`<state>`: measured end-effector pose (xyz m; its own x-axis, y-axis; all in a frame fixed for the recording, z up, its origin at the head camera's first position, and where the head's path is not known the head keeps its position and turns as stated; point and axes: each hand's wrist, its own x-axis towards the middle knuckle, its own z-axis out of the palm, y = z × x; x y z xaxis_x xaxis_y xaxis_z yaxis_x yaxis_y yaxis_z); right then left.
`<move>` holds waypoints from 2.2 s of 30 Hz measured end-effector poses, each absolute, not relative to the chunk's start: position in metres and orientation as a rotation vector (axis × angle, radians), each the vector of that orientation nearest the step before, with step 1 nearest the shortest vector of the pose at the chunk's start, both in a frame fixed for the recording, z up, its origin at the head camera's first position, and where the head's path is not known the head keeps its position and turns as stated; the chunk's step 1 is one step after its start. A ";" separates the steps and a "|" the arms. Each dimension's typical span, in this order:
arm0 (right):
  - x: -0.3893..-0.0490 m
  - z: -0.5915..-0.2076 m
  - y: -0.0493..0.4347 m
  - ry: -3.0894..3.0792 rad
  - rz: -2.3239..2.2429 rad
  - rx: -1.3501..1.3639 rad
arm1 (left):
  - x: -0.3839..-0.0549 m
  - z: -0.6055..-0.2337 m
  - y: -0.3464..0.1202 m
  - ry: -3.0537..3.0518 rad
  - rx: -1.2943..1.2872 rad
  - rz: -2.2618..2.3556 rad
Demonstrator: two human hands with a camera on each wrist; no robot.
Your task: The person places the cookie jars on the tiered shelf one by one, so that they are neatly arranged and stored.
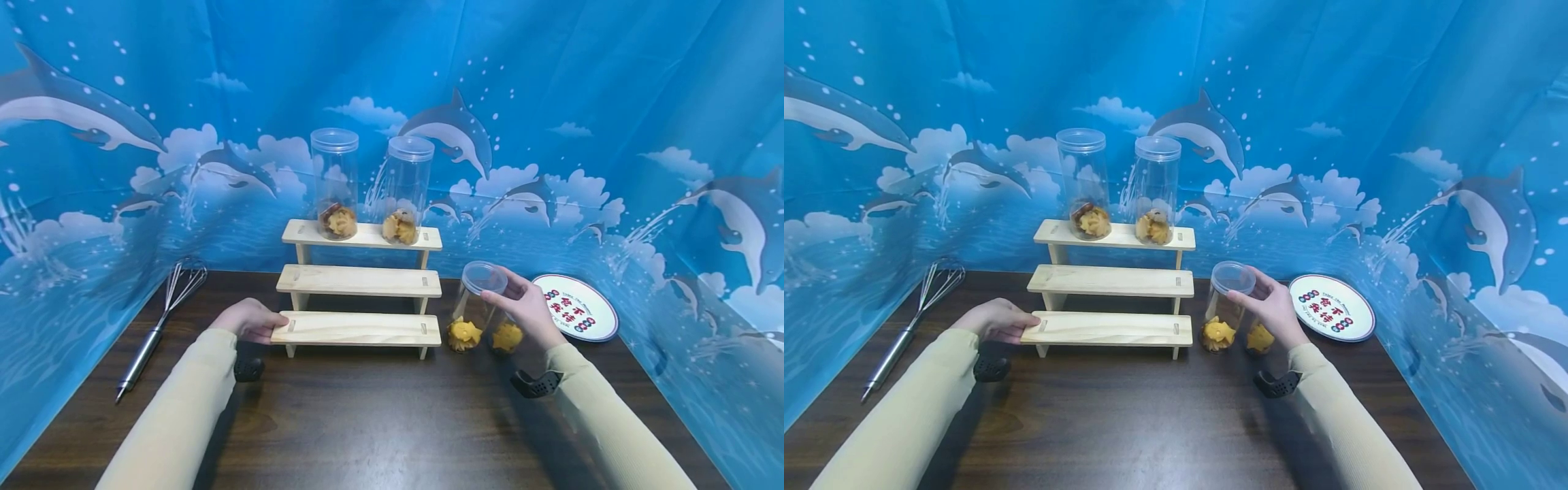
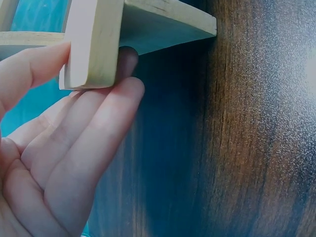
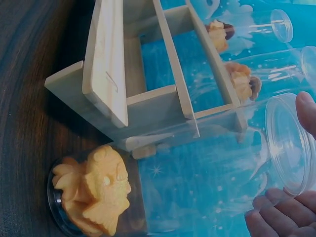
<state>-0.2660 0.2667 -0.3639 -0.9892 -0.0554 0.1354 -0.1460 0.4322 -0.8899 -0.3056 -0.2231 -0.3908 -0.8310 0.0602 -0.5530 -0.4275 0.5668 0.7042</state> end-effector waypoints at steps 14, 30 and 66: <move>-0.252 -0.338 0.264 -2.489 1.633 0.180 | -0.302 -0.393 -0.221 2.308 -0.305 1.191; -0.244 -0.291 0.255 -2.419 1.531 0.145 | -0.301 -0.391 -0.221 2.328 -0.277 1.190; -0.284 -0.254 0.157 -2.209 1.702 0.459 | -0.306 -0.392 -0.222 2.297 -0.295 1.205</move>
<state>-0.2839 0.1571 -0.2544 -0.8991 -0.0610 0.4335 -0.4347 0.2413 -0.8676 -0.3056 -0.2220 -0.3925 -0.8384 0.0488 -0.5428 -0.4190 0.5793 0.6992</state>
